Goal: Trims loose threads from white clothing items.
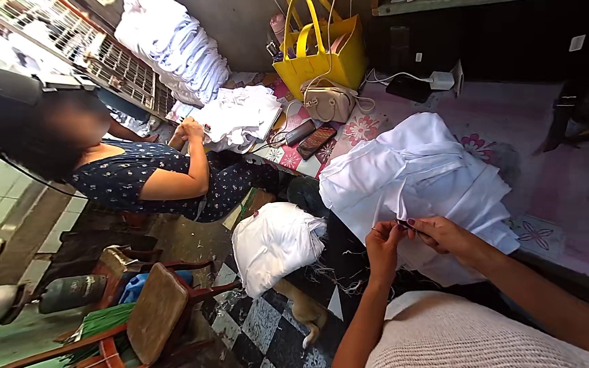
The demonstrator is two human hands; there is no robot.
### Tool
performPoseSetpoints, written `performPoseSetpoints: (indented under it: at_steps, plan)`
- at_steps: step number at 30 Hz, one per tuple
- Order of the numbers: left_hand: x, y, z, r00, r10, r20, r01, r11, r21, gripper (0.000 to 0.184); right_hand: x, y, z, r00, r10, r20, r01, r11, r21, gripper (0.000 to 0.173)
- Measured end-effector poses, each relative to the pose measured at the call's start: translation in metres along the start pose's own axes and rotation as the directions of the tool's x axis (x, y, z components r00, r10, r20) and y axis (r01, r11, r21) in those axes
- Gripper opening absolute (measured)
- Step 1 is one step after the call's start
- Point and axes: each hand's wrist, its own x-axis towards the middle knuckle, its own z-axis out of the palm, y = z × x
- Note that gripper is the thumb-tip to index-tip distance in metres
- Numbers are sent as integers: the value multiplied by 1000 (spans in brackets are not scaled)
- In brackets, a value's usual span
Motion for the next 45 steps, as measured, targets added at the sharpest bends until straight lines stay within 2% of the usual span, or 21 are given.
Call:
performPoseSetpoints:
  at_steps: [3, 5, 7, 9, 11, 13, 15, 17, 19, 22, 25, 28, 31, 35, 40, 42, 45]
  plan:
    - [-1, -2, -2, 1000, -10, 12, 10, 1000, 18, 10, 0, 3, -2, 999, -36, -33, 36, 999, 1, 33]
    - [-5, 2, -8, 998, -45, 43, 38, 988, 151, 13, -5, 4, -5, 990, -114, -82, 113, 994, -15, 32]
    - [-10, 11, -13, 996, -51, 79, 24, 949, 315, 19, -10, 6, -9, 953, -230, -196, 218, 973, -82, 32]
    - [-15, 16, -11, 996, 41, 81, -70, 919, 388, 22, -8, 10, -13, 913, -297, -281, 262, 952, -157, 28]
    - [-15, 9, -3, 975, 208, 79, -222, 873, 434, 24, -2, 11, -12, 924, -249, -289, 210, 964, -160, 23]
    - [-6, -5, 3, 925, 364, 107, -368, 794, 484, 29, 4, 11, -4, 939, -201, -278, 173, 977, -121, 16]
    - [4, -20, 5, 857, 504, 111, -484, 709, 513, 21, 6, 12, 5, 930, -201, -308, 186, 979, -77, 8]
    - [8, -24, 5, 816, 566, 116, -534, 662, 527, 15, 7, 12, 11, 908, -233, -349, 223, 972, -69, 6]
    - [5, -18, 4, 854, 509, 113, -493, 718, 492, 17, 5, 15, 14, 890, -282, -359, 253, 959, -126, 7]
    - [1, -2, 0, 963, 244, 114, -268, 902, 338, 21, 6, 21, 16, 853, -391, -345, 306, 911, -276, 12]
    - [5, -2, -7, 967, 241, 77, -253, 915, 313, 14, 10, 28, 18, 819, -481, -314, 358, 855, -375, 15]
    - [8, 5, -13, 996, 78, 49, -84, 984, 154, 11, 15, 32, 15, 839, -461, -289, 349, 864, -363, 19]
    - [6, 10, -11, 998, -53, 20, 52, 998, 27, 11, 17, 30, 12, 878, -388, -279, 313, 908, -278, 18]
    - [5, 8, -6, 997, -70, 13, 70, 997, -16, 12, 19, 29, 10, 864, -418, -281, 320, 887, -333, 14]
    - [8, 0, -5, 997, 69, 23, -72, 981, 180, 11, 19, 32, 12, 823, -517, -237, 347, 786, -512, 19]
    - [8, 2, -8, 998, 54, 36, -60, 980, 189, 9, 17, 27, 7, 875, -443, -193, 321, 832, -452, 22]
    - [4, 5, -14, 999, -14, 44, 8, 992, 129, 11, 5, 13, -7, 976, -213, -49, 204, 969, -136, 32]
